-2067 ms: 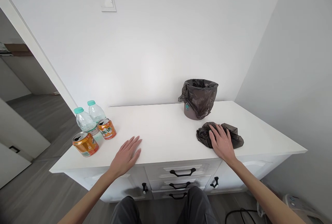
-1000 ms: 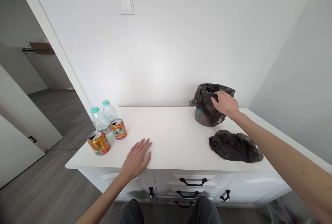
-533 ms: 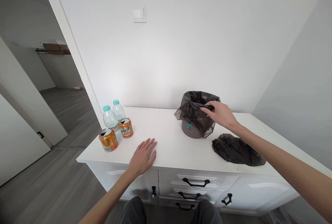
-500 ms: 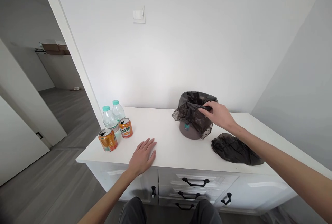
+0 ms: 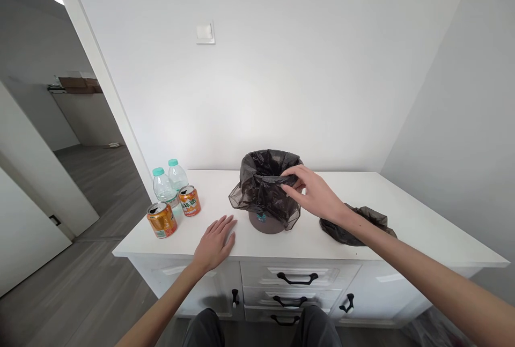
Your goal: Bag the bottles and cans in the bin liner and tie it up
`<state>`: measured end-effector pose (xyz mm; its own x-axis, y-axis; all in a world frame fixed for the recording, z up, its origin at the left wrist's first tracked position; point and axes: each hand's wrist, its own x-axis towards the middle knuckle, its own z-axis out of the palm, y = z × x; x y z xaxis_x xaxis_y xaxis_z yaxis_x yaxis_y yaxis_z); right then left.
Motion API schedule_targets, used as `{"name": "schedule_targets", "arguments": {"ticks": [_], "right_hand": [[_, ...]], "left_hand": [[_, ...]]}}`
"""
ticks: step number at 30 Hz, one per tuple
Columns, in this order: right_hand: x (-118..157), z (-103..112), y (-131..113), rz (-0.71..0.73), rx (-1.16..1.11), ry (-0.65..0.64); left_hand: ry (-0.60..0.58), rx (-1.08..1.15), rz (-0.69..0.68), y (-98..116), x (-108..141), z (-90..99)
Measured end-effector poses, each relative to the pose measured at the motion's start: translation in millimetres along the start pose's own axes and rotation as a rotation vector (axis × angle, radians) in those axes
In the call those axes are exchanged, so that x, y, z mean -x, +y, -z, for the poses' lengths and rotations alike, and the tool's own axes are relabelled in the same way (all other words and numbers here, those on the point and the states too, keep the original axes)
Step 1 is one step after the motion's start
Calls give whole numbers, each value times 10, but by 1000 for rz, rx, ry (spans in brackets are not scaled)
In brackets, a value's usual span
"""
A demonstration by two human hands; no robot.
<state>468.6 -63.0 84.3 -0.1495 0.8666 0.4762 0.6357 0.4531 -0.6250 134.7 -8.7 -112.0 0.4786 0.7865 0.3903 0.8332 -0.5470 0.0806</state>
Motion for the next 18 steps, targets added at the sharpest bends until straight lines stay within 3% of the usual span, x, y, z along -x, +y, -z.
{"name": "schedule_targets", "arguments": {"ticks": [3,6,9,13,18], "right_hand": [[194,-48,189,-72,-241,143],[449,-265,645,-247,-327,287],[715,-580,1205,-380,-360,203],[935,-865,1689,-446,-321,70],[959,-887,1775,-428,-260,33]], "left_hand": [[-17,-3,-1,18,-13,18],[-23,14,-13,43,-8,55],[6,49,-58,53,31,204],[223,30,-24,-40,32,722],[553,-174,336,-487,-347,1624]]}}
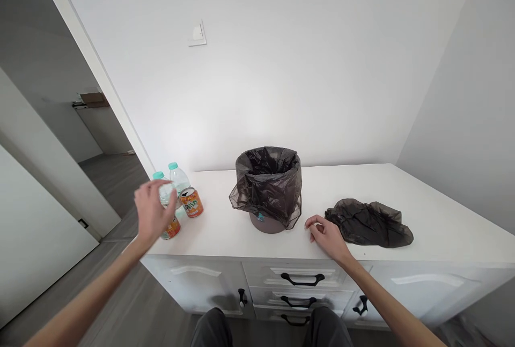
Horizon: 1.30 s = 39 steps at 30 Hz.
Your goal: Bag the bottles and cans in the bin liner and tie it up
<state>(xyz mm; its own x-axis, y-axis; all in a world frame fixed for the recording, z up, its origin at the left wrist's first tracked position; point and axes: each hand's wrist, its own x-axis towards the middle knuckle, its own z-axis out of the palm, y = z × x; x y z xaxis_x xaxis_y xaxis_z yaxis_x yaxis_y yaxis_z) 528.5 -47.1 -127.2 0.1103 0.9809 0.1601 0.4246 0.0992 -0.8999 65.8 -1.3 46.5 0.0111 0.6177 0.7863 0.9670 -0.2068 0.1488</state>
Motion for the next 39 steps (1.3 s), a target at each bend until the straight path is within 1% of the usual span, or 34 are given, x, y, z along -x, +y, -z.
{"name": "schedule_targets", "arguments": {"ticks": [1,2,3,5,7,8,10,12,14,15,17,18,19,21,22,24,25,26,28,30,31,34,37,39], "right_hand": [[0,7,-6,6,8,-2],[2,14,-9,8,10,-2],[5,19,-7,5,7,-2],[12,25,1,-11,-3,7],[19,27,4,-21,-11,12],[21,27,0,-21,-14,14],[25,26,-23,-15,-22,23],[28,26,-55,-6,-32,36],[30,24,-86,-4,-37,45],[30,22,-98,-4,-37,46],[28,16,-115,-5,-38,42],[26,12,-121,-5,-38,42],[22,7,-125,-4,-38,41],[15,-2,-129,-3,-39,45],[11,-7,-128,-4,-37,48],[5,-14,-125,-4,-33,53],[3,-18,-121,-4,-31,54],[0,-20,-118,-4,-29,55],[-5,-26,-111,-2,-26,58],[-14,-30,-108,3,-30,67],[-19,-31,-107,6,-35,73],[-39,-29,-114,-2,-56,86],[-57,-20,-127,-12,-72,73],[-68,-12,-136,-11,-73,71]], "left_hand": [[16,-51,57,-92,-198,40],[-9,-95,104,-186,-379,61],[-60,-143,143,-279,-535,68],[-222,-229,188,-444,-755,51],[-387,-288,211,-558,-852,19],[-445,-306,222,-590,-867,8],[-499,-325,245,-604,-865,16],[-499,-347,264,-552,-880,92],[-486,-419,232,-437,-951,262],[-471,-472,179,-357,-1010,383],[-417,-570,26,-152,-1158,680],[-374,-591,-49,-26,-1236,843],[-321,-586,-92,114,-1311,1005],[-172,-507,-120,433,-1434,1291],[-67,-425,-120,608,-1479,1399],[76,-199,-165,972,-1537,1515],[115,-80,-201,1151,-1553,1519],[119,27,-239,1324,-1563,1487],[45,202,-311,1628,-1573,1336],[-83,306,-366,1859,-1576,1104],[-155,333,-384,1942,-1575,974],[-379,349,-408,2065,-1552,575],[-584,345,-422,2054,-1501,217],[-687,340,-442,2022,-1465,18]]}}
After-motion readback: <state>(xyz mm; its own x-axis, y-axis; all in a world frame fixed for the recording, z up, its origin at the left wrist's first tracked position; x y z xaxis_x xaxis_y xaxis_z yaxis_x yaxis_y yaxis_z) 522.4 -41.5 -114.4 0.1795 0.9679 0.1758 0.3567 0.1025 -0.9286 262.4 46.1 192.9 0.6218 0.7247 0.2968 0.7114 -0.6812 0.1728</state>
